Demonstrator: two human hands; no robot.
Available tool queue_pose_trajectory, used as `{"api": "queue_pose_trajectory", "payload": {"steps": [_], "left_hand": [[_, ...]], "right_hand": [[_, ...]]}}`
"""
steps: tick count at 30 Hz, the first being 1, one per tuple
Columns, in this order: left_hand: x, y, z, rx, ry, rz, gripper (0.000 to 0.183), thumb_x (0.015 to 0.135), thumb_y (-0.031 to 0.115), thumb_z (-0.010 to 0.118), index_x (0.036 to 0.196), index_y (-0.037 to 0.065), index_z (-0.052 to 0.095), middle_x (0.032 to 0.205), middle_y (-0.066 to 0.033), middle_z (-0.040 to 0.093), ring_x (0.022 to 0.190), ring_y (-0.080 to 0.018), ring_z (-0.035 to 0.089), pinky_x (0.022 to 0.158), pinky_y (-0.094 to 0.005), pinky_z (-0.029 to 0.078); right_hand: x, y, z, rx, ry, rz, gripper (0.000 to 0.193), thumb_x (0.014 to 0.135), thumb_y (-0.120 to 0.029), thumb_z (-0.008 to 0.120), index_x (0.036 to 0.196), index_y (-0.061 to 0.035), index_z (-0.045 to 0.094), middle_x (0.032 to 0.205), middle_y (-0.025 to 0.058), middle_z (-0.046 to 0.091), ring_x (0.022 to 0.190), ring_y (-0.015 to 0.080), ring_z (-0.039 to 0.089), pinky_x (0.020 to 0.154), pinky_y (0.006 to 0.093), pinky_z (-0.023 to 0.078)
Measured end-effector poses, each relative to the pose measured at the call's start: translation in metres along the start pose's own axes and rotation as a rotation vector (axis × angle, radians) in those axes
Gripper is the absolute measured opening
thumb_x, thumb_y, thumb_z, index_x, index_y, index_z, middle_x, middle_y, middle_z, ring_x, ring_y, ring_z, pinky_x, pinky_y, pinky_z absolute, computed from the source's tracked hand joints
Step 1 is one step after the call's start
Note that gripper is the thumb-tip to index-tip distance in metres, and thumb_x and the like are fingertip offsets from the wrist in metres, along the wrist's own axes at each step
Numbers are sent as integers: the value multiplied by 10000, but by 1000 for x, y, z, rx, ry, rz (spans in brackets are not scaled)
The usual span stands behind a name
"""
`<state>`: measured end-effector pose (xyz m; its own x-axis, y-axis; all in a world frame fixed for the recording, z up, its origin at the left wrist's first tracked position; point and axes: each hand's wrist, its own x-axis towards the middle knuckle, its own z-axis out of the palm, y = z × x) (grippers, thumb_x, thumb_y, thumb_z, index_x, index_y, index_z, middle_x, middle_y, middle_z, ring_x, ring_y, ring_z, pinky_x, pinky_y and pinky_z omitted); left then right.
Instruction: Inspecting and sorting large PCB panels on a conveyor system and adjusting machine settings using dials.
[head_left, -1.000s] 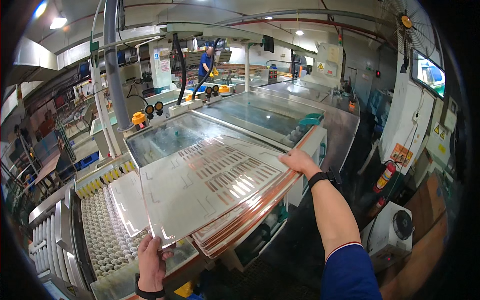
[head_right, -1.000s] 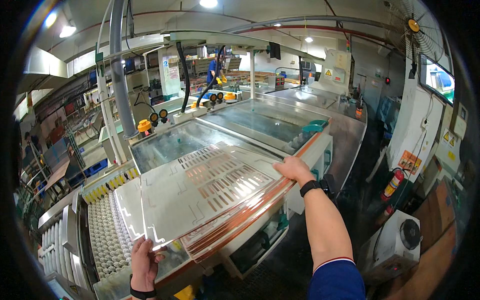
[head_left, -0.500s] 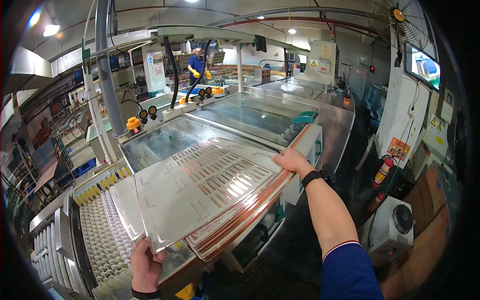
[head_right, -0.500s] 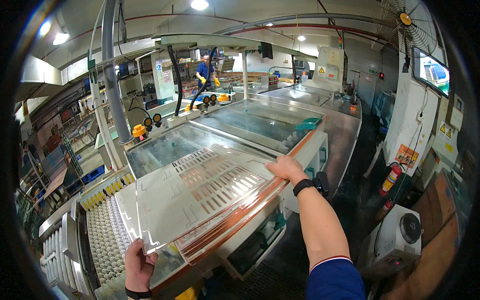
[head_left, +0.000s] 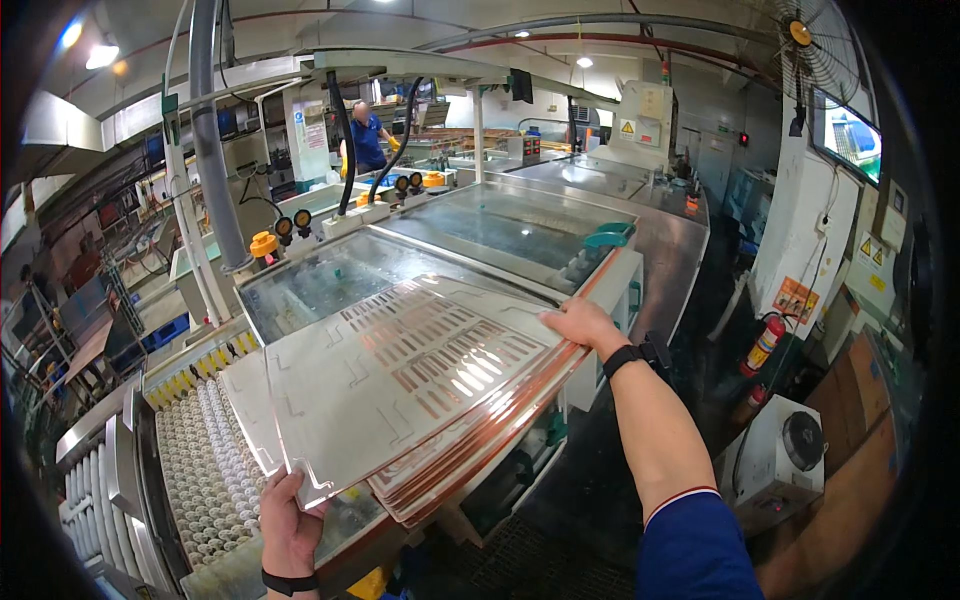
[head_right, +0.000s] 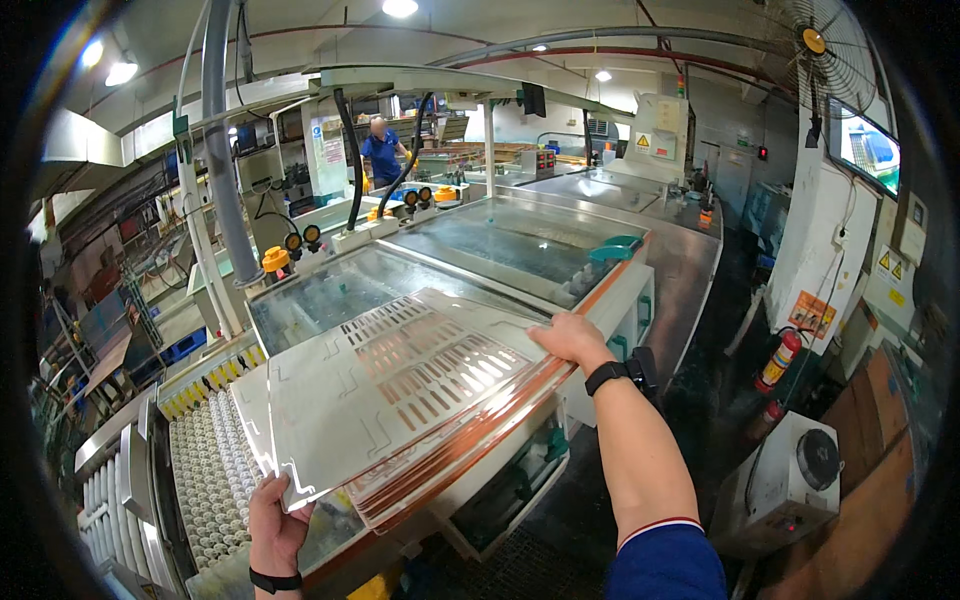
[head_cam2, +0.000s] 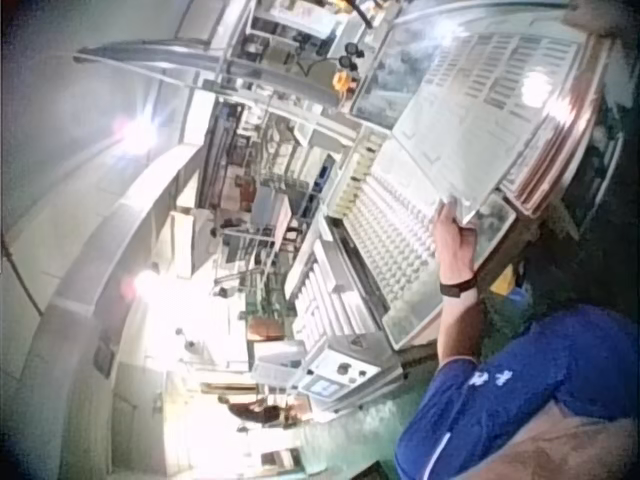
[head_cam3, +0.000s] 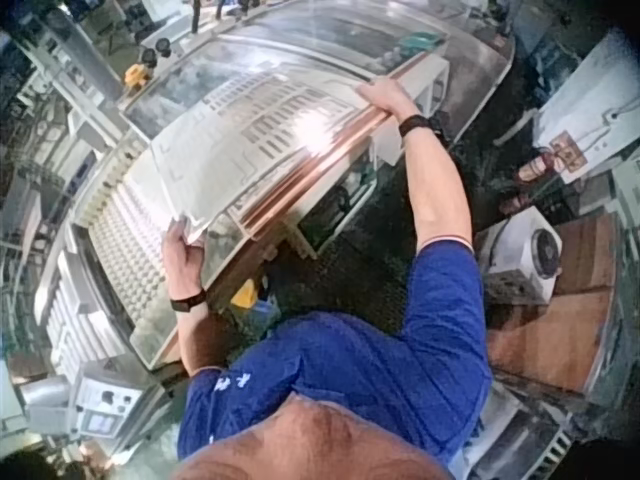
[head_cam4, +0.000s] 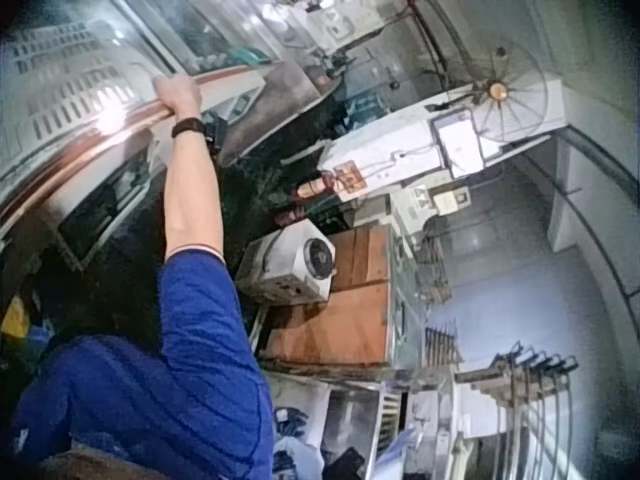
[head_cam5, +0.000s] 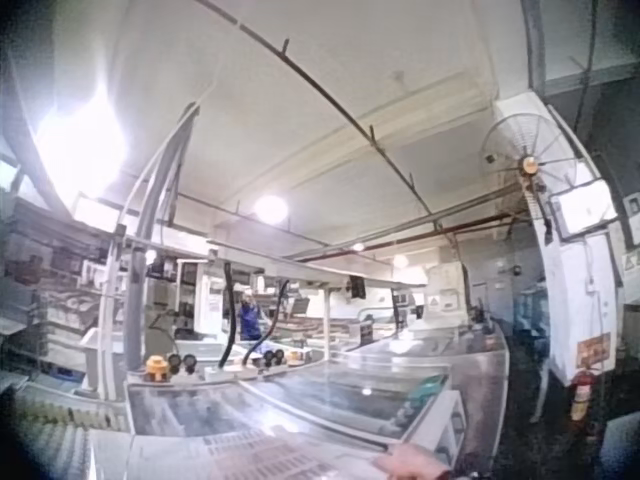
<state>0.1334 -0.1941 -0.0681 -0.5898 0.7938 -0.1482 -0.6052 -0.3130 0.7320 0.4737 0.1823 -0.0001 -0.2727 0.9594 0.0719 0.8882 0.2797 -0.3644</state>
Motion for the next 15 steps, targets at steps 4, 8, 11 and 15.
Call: {"api": "queue_pose_trajectory", "payload": {"steps": [4,8,11,15], "left_hand": [[1,1,-7,-70,48,4,315,952,53,491,1259,-14,509,1122,-135,647,945,-274,689,732,-418,603],[10,2,-18,45,-1,17,264,899,14,506,1156,18,567,1094,-106,646,926,-240,673,746,-399,577],[17,-4,-20,-6,1,-29,314,934,69,539,1241,2,543,1124,-119,653,1012,-258,649,880,-421,545],[20,-5,-26,9,-15,-46,318,927,32,531,1243,1,556,1155,-125,641,1055,-259,628,920,-423,514]], "right_hand": [[6,-3,9,14,24,-26,728,832,-606,563,1139,45,672,1177,273,654,1113,397,629,939,443,498],[31,22,26,32,67,-150,677,819,-559,587,1016,81,687,1060,315,668,1071,448,631,939,481,483],[15,21,15,113,59,-138,632,838,-520,587,980,87,693,966,288,691,949,402,675,838,480,503],[13,10,15,88,137,-158,565,845,-479,623,956,71,685,942,255,691,940,399,663,823,459,492]]}}
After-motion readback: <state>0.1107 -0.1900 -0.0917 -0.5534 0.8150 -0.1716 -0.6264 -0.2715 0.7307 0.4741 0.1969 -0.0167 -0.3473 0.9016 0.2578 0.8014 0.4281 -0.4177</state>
